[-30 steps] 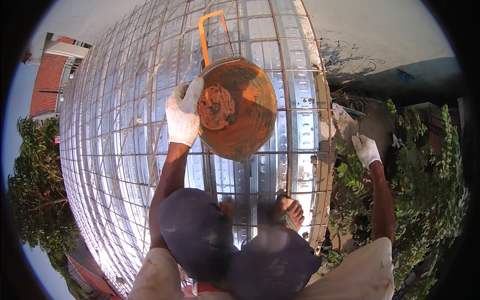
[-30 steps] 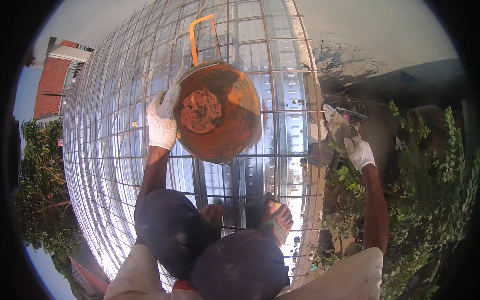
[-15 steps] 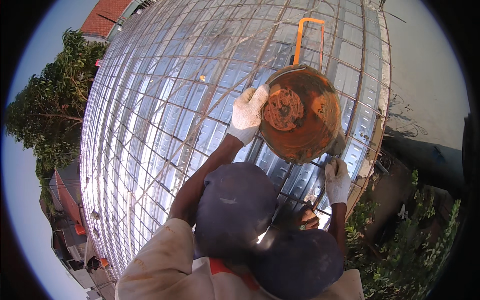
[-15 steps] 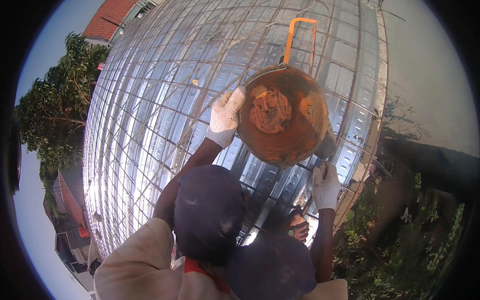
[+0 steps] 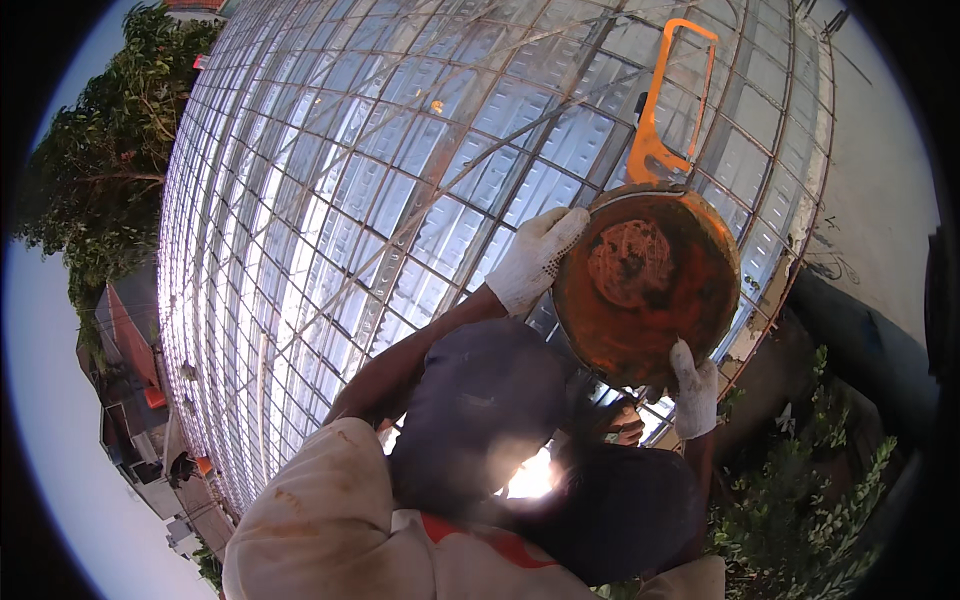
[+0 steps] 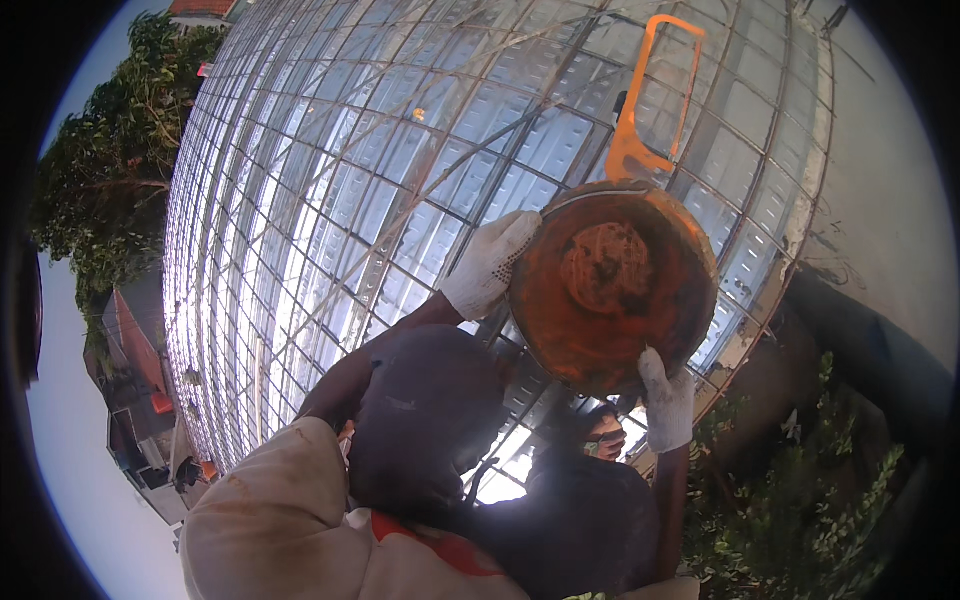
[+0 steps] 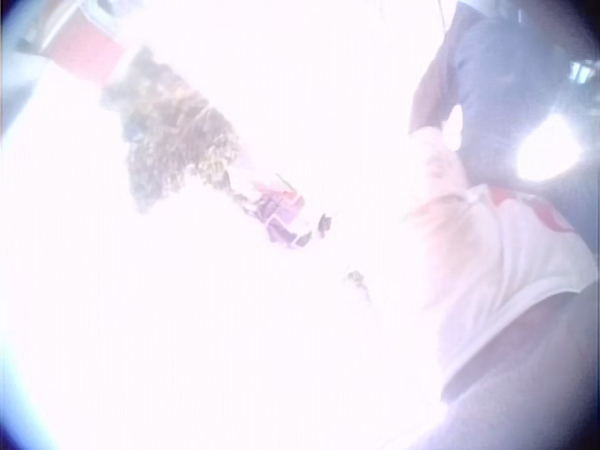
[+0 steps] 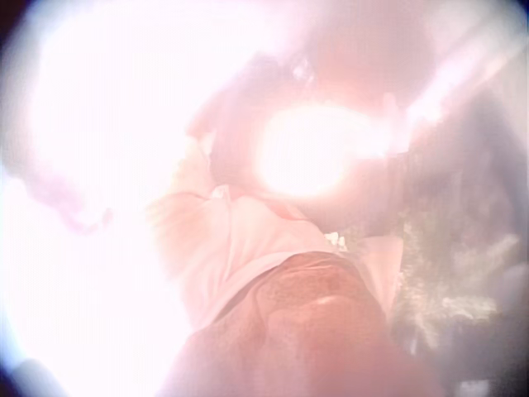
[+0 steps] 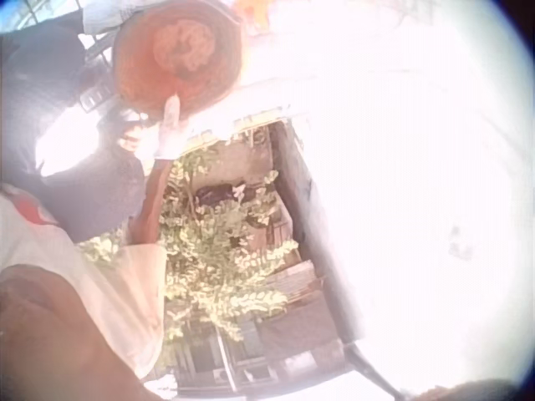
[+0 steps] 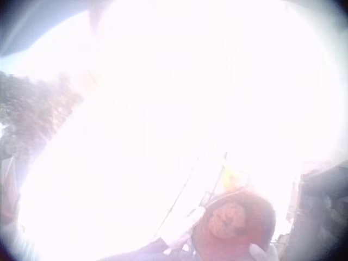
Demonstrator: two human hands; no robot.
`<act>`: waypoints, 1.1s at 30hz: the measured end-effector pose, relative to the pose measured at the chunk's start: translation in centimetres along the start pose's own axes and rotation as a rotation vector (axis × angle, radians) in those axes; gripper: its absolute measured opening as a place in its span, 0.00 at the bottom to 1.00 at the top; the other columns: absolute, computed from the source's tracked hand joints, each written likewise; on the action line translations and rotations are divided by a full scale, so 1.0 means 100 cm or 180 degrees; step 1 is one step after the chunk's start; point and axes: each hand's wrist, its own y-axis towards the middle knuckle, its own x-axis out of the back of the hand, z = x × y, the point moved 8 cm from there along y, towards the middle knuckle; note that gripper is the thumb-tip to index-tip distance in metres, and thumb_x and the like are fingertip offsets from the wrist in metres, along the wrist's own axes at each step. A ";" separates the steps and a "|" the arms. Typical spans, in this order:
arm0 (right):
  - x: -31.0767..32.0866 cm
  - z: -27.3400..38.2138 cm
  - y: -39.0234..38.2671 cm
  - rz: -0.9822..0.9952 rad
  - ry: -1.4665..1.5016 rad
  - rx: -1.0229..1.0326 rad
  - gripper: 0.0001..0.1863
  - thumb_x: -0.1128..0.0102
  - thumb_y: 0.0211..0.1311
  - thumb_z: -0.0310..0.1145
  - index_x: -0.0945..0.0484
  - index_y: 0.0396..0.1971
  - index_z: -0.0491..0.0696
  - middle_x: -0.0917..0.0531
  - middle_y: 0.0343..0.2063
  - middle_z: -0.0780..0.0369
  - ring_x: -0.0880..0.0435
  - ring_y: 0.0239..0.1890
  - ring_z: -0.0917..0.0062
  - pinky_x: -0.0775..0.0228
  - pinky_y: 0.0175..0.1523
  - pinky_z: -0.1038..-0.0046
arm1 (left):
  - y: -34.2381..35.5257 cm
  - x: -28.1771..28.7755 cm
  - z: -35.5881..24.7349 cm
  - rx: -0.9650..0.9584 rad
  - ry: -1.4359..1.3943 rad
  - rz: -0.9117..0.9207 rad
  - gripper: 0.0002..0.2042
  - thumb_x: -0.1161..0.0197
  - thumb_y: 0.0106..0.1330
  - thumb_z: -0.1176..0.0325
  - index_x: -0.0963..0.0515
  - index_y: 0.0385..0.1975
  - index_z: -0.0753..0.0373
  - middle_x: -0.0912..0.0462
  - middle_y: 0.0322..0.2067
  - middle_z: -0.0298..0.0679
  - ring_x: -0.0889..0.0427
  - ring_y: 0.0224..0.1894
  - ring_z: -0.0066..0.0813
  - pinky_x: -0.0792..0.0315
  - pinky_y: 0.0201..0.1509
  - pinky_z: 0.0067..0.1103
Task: The person uses a trowel to scoop cement from a bucket and apply it to the edge of a roof structure made of wire mesh and metal sheets, smoothing the mortar into the gaps.
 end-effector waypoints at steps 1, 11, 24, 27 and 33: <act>-0.007 0.005 -0.004 0.0085 0.0764 -0.0138 0.17 0.36 0.74 0.40 0.15 0.42 0.38 0.15 0.31 0.68 0.24 0.31 0.84 0.30 0.37 0.73 | -0.004 -0.003 -0.004 0.0113 0.0126 0.0011 0.27 0.45 0.82 0.46 0.22 0.57 0.69 0.16 0.50 0.38 0.20 0.49 0.20 0.24 0.53 0.23; 0.065 0.024 -0.138 -0.0342 0.0876 -0.2020 0.13 0.37 0.71 0.38 0.17 0.39 0.42 0.16 0.27 0.59 0.20 0.22 0.78 0.30 0.25 0.73 | -0.204 0.066 -0.026 0.2090 0.1272 -0.0515 0.26 0.38 0.73 0.48 0.22 0.55 0.69 0.16 0.47 0.39 0.18 0.45 0.28 0.23 0.53 0.27; 0.114 0.085 -0.296 -0.0544 0.0818 -0.3155 0.22 0.50 0.82 0.50 0.33 0.26 0.54 0.34 0.20 0.68 0.34 0.21 0.77 0.42 0.25 0.70 | -0.689 0.085 0.016 0.3064 -0.1040 -0.3327 0.27 0.40 0.73 0.49 0.20 0.56 0.69 0.14 0.46 0.43 0.17 0.43 0.30 0.22 0.48 0.31; 0.090 0.102 -0.309 -0.0360 0.0446 -0.3167 0.18 0.48 0.80 0.49 0.29 0.30 0.54 0.31 0.21 0.67 0.32 0.21 0.77 0.38 0.25 0.70 | -0.761 0.099 0.073 0.2802 -0.1371 -0.3473 0.25 0.42 0.78 0.48 0.24 0.58 0.65 0.15 0.46 0.42 0.15 0.45 0.35 0.21 0.47 0.33; 0.022 0.114 -0.312 -0.0017 -0.0829 -0.2744 0.14 0.40 0.74 0.43 0.18 0.48 0.49 0.14 0.35 0.64 0.17 0.29 0.73 0.26 0.30 0.65 | -0.780 0.176 0.123 0.2156 -0.3439 -0.4647 0.30 0.53 0.83 0.42 0.28 0.60 0.69 0.17 0.46 0.45 0.16 0.44 0.42 0.20 0.45 0.37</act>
